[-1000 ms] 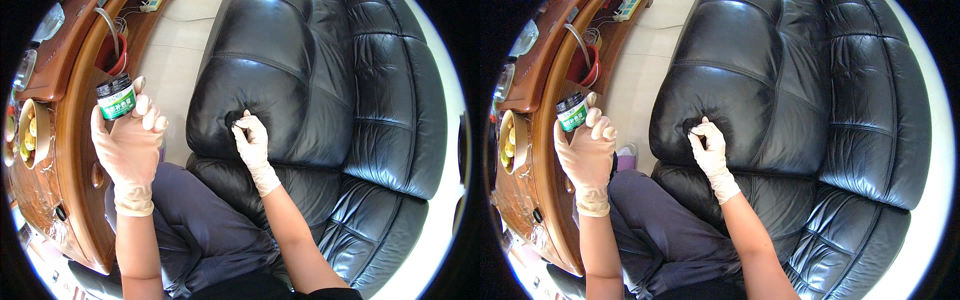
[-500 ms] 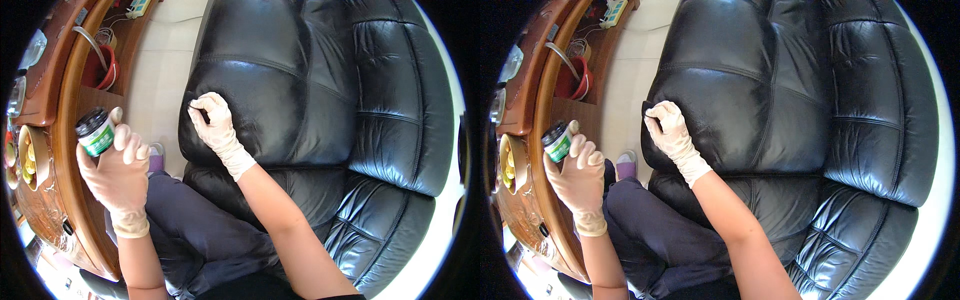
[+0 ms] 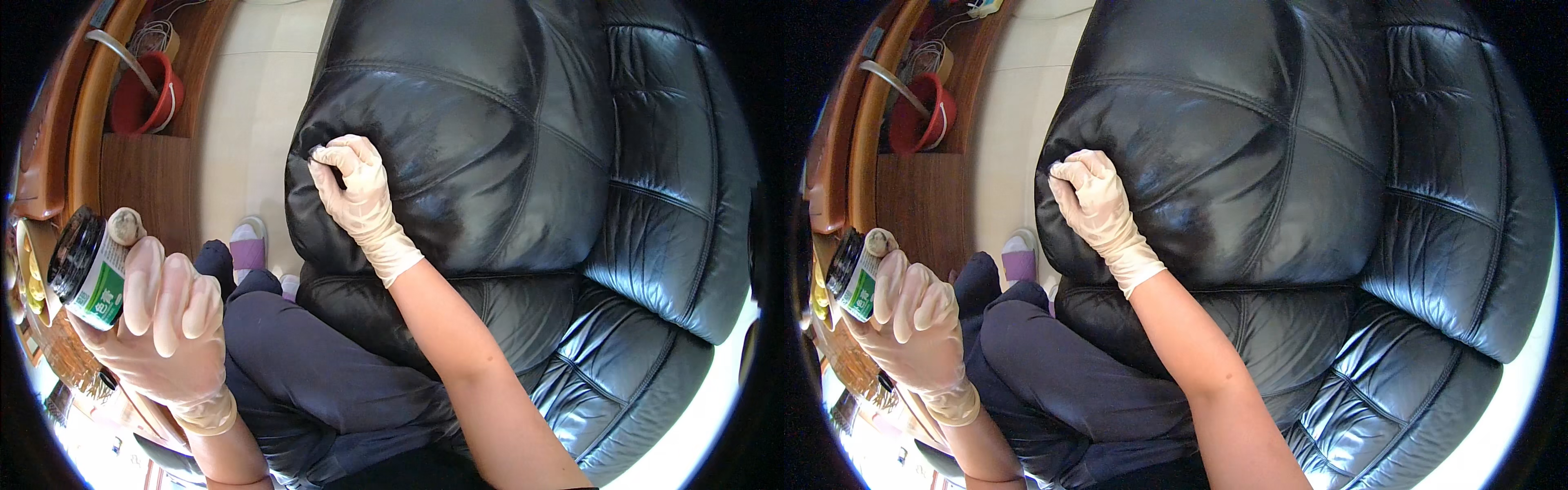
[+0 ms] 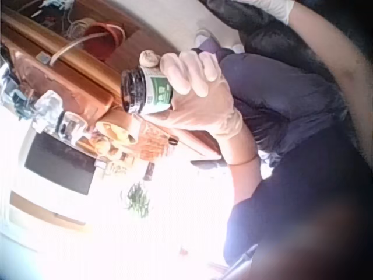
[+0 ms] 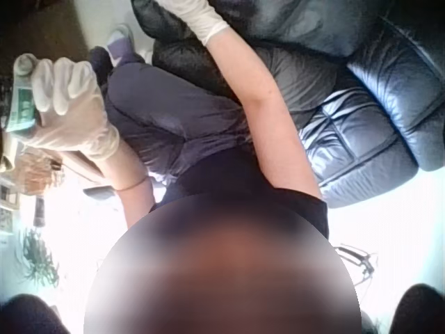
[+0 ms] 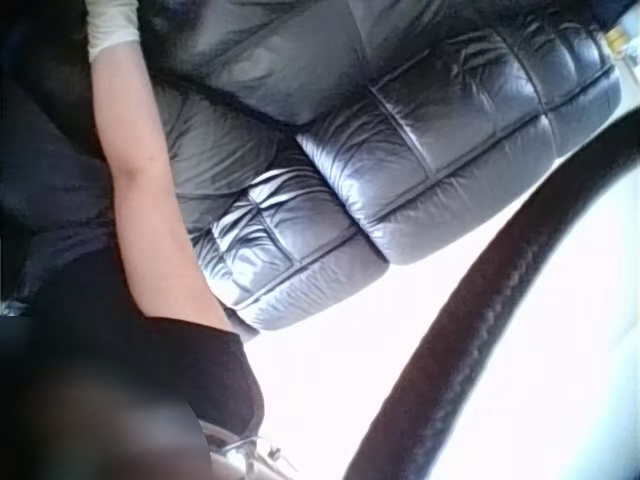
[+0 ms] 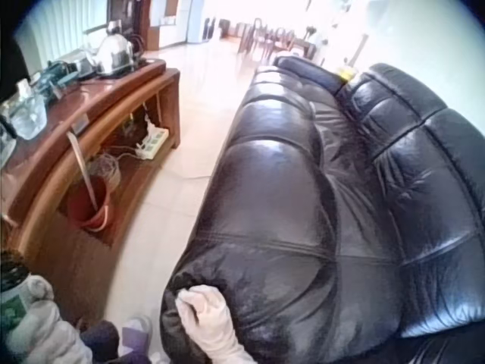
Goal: The person applies a dark cream from a small jar onto a black leather sofa using a sponge. They rub the cream into the leather surface across multiple cushions and sections of the sofa.
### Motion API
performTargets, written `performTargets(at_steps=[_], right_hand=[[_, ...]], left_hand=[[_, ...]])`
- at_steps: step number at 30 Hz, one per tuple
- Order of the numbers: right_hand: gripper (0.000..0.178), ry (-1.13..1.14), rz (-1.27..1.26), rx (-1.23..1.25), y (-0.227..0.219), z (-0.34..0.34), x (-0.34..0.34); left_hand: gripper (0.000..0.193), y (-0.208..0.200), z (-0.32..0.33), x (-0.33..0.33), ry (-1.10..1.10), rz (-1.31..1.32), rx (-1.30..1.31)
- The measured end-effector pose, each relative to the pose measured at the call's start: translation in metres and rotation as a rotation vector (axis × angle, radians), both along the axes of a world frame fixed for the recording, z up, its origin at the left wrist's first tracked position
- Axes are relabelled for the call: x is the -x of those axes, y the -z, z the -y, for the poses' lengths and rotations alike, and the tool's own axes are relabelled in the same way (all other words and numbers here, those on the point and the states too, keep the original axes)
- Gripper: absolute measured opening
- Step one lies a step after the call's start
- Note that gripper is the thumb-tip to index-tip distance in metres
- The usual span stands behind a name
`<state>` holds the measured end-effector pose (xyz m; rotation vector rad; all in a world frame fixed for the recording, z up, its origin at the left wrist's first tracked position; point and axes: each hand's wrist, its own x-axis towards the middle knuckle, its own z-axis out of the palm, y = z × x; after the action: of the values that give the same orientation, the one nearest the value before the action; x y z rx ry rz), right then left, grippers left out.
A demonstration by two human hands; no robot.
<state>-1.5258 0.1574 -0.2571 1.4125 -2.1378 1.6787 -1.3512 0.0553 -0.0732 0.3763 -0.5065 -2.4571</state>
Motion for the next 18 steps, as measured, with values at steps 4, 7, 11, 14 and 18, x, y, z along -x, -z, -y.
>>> performTargets(at_steps=[4,7,11,14,18], right_hand=[[0.02,0.0,-0.021,-0.02,0.004,-0.001,0.001],[0.022,0.018,-0.081,-0.028,0.003,-0.002,0.002],[0.018,0.012,-0.069,0.006,-0.01,-0.001,0.002],[0.012,0.001,0.148,0.038,-0.046,-0.012,-0.013],[0.011,0.045,0.221,-0.041,-0.093,-0.085,-0.036]], left_hand=[[0.051,0.0,0.0,0.0,-0.024,0.066,0.022],[0.059,0.006,-0.003,-0.004,0.007,-0.019,0.036],[0.069,0.002,-0.008,-0.004,-0.054,0.147,0.106],[0.068,0.001,-0.022,-0.009,-0.156,0.189,0.037],[0.067,-0.004,-0.057,-0.046,-0.191,0.144,0.017]])
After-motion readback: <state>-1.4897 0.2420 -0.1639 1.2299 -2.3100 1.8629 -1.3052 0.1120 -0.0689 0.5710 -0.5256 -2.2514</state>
